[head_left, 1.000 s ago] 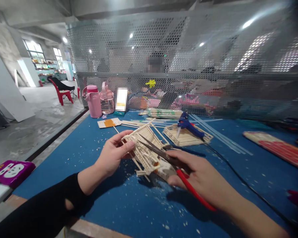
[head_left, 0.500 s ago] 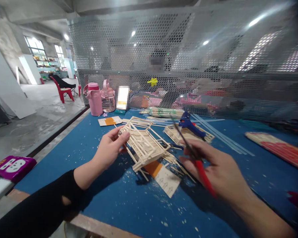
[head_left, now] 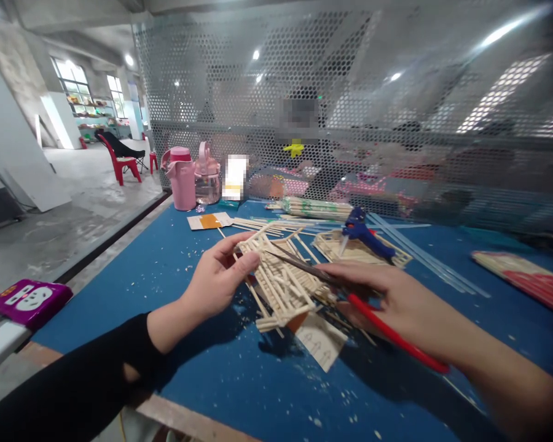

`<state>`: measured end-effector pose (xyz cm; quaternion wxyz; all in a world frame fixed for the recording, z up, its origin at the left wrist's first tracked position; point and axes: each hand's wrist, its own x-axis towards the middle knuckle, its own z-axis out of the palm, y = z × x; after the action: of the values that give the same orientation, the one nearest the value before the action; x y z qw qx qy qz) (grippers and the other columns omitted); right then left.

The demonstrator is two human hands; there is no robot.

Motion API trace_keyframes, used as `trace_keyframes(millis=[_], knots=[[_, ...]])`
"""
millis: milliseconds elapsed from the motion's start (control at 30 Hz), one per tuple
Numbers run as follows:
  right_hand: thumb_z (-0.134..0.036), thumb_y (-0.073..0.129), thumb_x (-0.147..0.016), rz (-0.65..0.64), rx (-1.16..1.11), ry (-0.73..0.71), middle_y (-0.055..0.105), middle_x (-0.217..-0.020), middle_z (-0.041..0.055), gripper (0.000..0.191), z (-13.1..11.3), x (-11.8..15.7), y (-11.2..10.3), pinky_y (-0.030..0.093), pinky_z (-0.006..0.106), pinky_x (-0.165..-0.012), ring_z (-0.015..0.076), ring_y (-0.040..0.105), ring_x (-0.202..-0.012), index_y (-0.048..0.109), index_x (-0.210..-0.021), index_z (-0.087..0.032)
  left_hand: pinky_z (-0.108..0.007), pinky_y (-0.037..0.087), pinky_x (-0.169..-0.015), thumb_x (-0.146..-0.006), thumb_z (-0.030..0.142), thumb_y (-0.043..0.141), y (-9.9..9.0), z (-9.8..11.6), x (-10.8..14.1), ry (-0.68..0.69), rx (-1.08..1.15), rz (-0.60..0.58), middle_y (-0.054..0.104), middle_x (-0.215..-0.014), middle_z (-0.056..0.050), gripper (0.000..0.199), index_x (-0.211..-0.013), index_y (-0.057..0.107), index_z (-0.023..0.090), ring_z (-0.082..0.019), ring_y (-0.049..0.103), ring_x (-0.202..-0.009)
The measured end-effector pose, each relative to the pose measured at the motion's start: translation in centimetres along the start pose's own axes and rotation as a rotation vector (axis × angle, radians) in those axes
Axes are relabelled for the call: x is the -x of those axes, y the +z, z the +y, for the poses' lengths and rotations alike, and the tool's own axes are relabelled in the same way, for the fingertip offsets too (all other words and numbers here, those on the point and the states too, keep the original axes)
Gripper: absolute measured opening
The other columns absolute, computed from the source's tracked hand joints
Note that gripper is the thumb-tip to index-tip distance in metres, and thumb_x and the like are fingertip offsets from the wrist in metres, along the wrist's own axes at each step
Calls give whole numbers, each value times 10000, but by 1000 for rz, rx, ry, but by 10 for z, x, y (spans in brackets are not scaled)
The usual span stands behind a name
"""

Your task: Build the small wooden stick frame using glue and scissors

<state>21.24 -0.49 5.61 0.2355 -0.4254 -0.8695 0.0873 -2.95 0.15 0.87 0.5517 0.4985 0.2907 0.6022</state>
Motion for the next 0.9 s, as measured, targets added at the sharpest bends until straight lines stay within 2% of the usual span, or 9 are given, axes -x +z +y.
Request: trace_keyframes(millis=[333, 467, 600, 900], knots=[[-320, 551, -832, 145, -41, -11, 742, -926, 81, 302, -10, -8, 24, 562, 302, -634, 202, 683, -761, 725, -1056, -217, -224, 457, -583, -591, 340, 857, 1, 0, -2, -50, 91, -18, 644, -720, 0, 361, -865, 702, 164, -88, 544, -611], [-376, 579, -821, 129, -38, -29, 743, -909, 83, 313, -9, -4, 19, 554, 293, -616, 194, 676, -741, 730, -1038, -209, -212, 451, -583, -599, 298, 854, 1, 0, -2, -30, 91, 1, 645, -722, 7, 339, -878, 711, 169, -75, 529, -604], [-362, 611, -787, 82, -65, -14, 752, -924, 78, 279, -8, -1, 12, 571, 320, -692, 220, 696, -805, 750, -986, -224, -216, 459, -603, -623, 276, 840, 1, 1, -1, -33, 83, -25, 672, -789, -17, 319, -900, 719, 173, -88, 552, -646], [-335, 587, -780, 86, -122, 55, 749, -980, 92, 315, -14, -4, 20, 583, 313, -712, 224, 709, -832, 750, -1018, -210, -232, 459, -625, -650, 266, 817, 0, -1, -1, -14, 68, -21, 661, -767, -7, 288, -906, 716, 181, -91, 544, -634]])
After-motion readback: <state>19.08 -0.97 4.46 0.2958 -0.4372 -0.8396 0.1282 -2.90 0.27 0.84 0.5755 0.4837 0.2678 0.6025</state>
